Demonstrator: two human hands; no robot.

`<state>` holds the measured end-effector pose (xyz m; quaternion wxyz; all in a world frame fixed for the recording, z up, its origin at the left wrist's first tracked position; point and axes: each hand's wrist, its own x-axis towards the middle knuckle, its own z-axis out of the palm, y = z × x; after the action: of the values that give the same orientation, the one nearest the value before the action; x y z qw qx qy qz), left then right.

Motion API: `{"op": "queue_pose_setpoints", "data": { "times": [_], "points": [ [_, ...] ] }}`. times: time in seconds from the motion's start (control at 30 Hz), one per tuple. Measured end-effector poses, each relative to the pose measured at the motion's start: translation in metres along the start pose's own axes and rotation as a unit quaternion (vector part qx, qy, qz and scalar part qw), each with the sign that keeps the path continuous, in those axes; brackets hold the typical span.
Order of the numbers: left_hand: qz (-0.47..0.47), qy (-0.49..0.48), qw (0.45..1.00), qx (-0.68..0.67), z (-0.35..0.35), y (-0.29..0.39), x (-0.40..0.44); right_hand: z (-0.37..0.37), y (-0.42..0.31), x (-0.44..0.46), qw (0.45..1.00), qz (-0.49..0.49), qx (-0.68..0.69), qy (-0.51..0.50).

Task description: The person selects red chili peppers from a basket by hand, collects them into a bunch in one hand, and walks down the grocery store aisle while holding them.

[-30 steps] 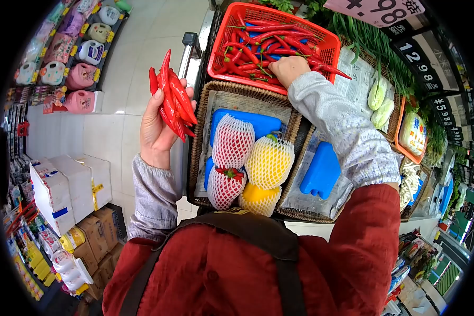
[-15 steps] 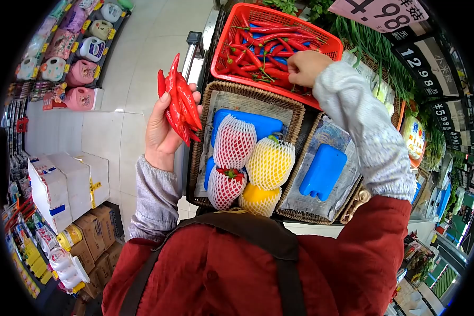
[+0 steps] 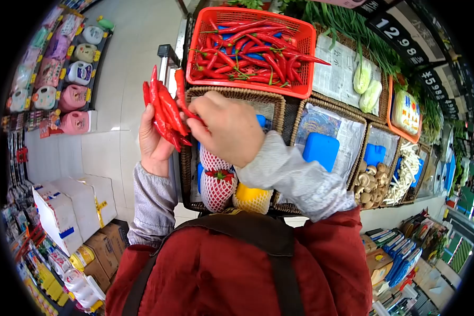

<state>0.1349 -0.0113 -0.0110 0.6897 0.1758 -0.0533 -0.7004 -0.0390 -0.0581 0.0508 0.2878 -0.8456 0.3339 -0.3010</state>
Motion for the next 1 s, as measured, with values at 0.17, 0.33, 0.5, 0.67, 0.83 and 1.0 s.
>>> {"op": "queue_pose_setpoints", "data": {
  "times": [0.17, 0.33, 0.5, 0.67, 0.83, 1.0],
  "points": [
    [0.000, -0.016, 1.000, 0.002, 0.001, 0.001, 0.001, 0.008, -0.009, 0.000, 0.997, -0.034, -0.066, 0.035],
    [0.001, -0.029, 0.999, 0.028, 0.004, 0.001, 0.001, 0.008, -0.005, 0.001, 0.997, -0.045, -0.064, 0.028],
    [0.010, -0.017, 1.000, 0.014, -0.002, 0.005, 0.001, 0.002, 0.006, 0.002, 1.000, -0.020, -0.009, -0.003],
    [0.022, -0.028, 0.999, -0.013, -0.008, 0.018, 0.003, -0.023, 0.087, 0.018, 0.981, 0.095, -0.167, -0.028],
    [0.045, -0.031, 0.998, -0.019, -0.004, 0.029, 0.002, -0.022, 0.147, 0.038, 0.934, 0.080, -0.276, -0.214],
    [0.042, -0.040, 0.998, -0.026, -0.008, 0.032, 0.000, -0.011, 0.164, 0.056, 0.897, 0.101, -0.285, -0.323]
  ]
}}
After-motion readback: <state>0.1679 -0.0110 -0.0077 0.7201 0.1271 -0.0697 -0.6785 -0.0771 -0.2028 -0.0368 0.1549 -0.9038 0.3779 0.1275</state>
